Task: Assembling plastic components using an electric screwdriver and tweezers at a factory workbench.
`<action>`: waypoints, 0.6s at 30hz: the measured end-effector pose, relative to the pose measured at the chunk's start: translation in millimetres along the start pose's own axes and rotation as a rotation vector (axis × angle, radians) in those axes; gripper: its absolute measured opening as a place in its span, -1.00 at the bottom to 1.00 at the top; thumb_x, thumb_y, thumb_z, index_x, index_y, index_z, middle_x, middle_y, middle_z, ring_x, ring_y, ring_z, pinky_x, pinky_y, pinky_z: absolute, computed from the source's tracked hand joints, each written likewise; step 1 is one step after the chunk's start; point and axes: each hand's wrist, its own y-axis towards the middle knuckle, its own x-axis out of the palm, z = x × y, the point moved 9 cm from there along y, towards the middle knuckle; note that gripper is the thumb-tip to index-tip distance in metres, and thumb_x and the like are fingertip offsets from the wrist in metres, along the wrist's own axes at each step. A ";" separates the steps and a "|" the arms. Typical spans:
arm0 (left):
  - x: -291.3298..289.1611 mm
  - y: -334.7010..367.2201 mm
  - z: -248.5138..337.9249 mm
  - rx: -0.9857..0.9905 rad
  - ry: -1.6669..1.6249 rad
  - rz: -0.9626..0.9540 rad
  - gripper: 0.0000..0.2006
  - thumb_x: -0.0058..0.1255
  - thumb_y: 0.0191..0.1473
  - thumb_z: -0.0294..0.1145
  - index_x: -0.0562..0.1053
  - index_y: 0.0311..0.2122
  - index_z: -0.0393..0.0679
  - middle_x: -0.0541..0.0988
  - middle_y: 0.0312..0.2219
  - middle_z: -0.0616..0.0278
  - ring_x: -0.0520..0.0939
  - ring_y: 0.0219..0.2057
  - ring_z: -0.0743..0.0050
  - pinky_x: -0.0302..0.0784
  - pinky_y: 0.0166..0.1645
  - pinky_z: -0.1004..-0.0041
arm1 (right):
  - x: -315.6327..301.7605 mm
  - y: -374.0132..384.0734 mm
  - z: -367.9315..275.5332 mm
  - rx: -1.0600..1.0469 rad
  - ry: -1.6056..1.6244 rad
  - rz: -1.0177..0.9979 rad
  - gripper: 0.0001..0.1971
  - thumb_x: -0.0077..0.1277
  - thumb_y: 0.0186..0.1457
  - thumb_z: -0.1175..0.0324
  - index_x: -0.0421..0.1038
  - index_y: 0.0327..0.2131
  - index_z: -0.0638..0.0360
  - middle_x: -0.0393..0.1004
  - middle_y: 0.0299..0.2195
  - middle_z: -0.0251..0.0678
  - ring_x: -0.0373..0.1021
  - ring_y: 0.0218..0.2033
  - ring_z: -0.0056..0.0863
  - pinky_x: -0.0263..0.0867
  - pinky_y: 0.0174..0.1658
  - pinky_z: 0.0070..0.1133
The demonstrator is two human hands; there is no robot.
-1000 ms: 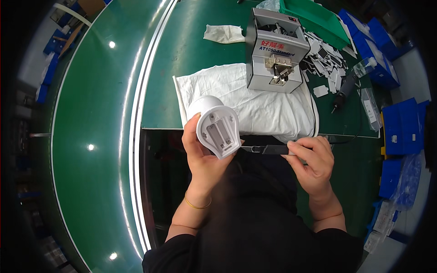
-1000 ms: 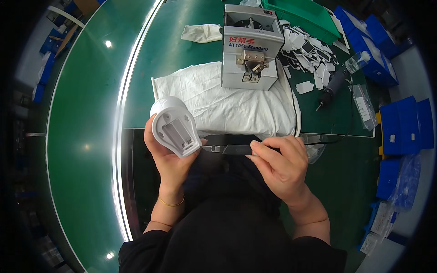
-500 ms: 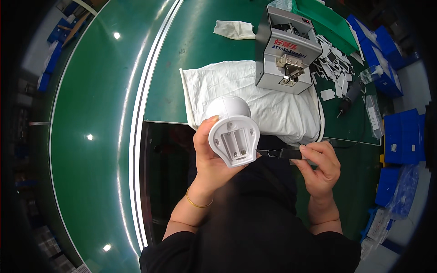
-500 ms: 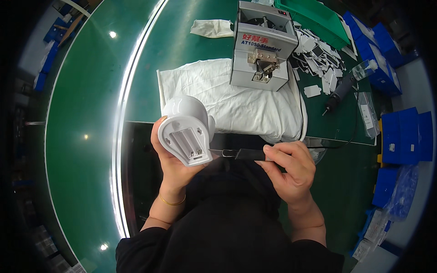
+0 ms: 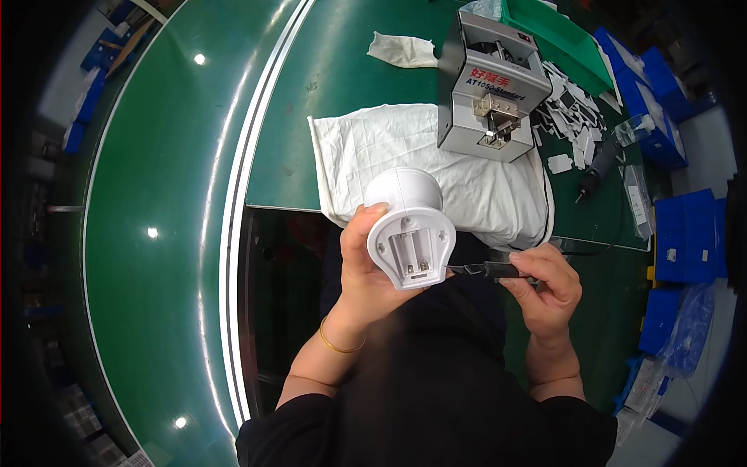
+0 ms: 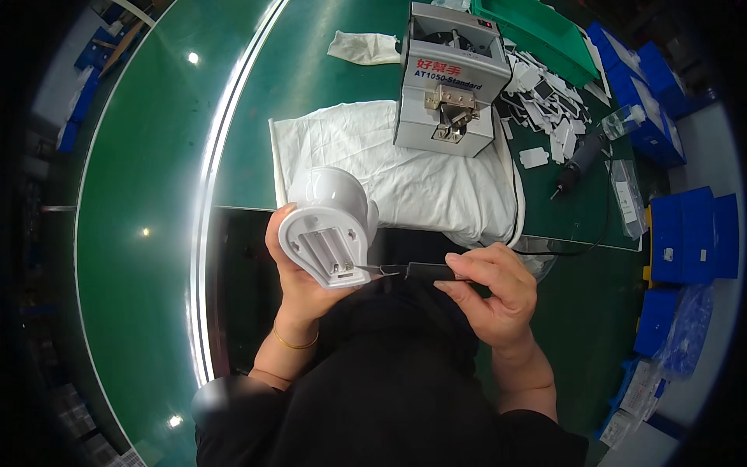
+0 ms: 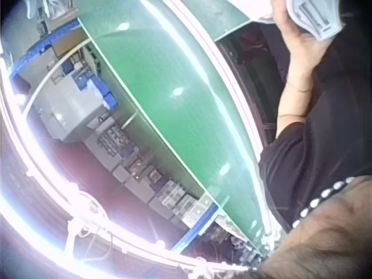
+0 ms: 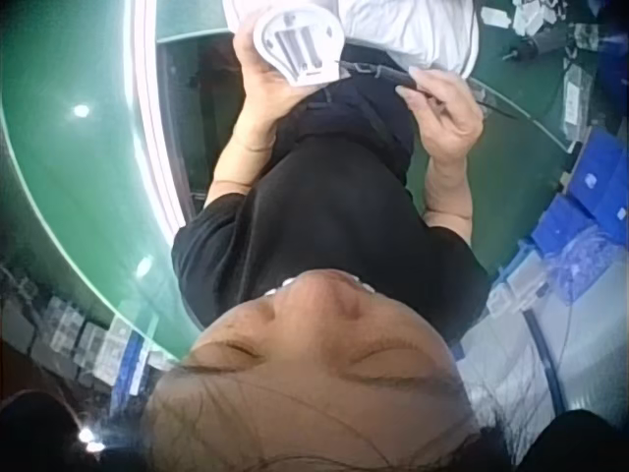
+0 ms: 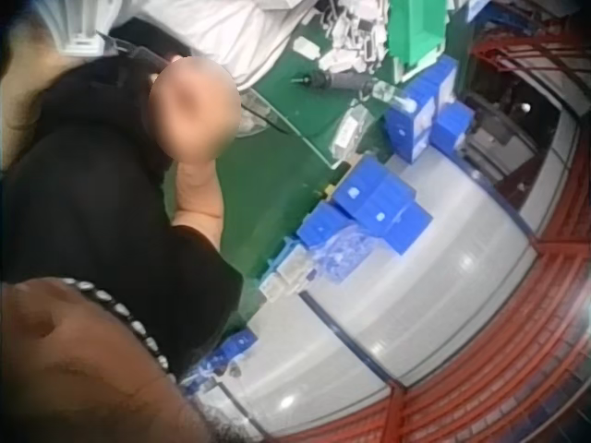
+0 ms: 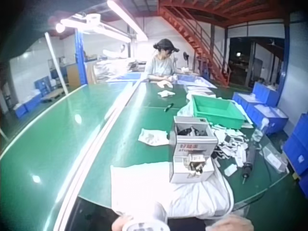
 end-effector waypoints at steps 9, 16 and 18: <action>6.3 -0.2 -7.2 -0.055 -0.102 -0.020 0.05 0.54 -0.34 -0.46 0.06 0.24 -0.11 0.34 -0.02 0.15 0.52 -0.06 0.33 0.49 0.00 0.37 | -5.0 2.9 5.7 0.055 0.031 0.042 -0.72 0.32 -0.10 0.58 0.56 -0.23 0.29 0.49 -0.48 -0.32 0.33 -0.51 -0.63 0.23 -0.45 -0.71; 10.8 1.2 -6.1 -0.074 -0.122 -0.056 0.08 0.53 -0.33 -0.48 0.02 0.27 -0.10 0.34 0.04 0.14 0.52 0.01 0.32 0.51 0.07 0.33 | -9.1 -3.0 16.5 0.102 0.040 0.094 -0.74 0.29 -0.04 0.56 0.55 -0.22 0.31 0.50 -0.48 -0.33 0.35 -0.48 -0.65 0.25 -0.42 -0.72; 11.3 -2.2 -15.4 -0.134 -0.184 -0.033 0.10 0.53 -0.33 -0.49 0.01 0.28 -0.10 0.34 0.05 0.15 0.51 0.03 0.33 0.52 0.07 0.33 | -10.4 -8.3 29.1 0.213 0.066 0.113 -0.77 0.26 0.01 0.55 0.55 -0.21 0.32 0.52 -0.45 -0.32 0.40 -0.46 -0.65 0.29 -0.37 -0.72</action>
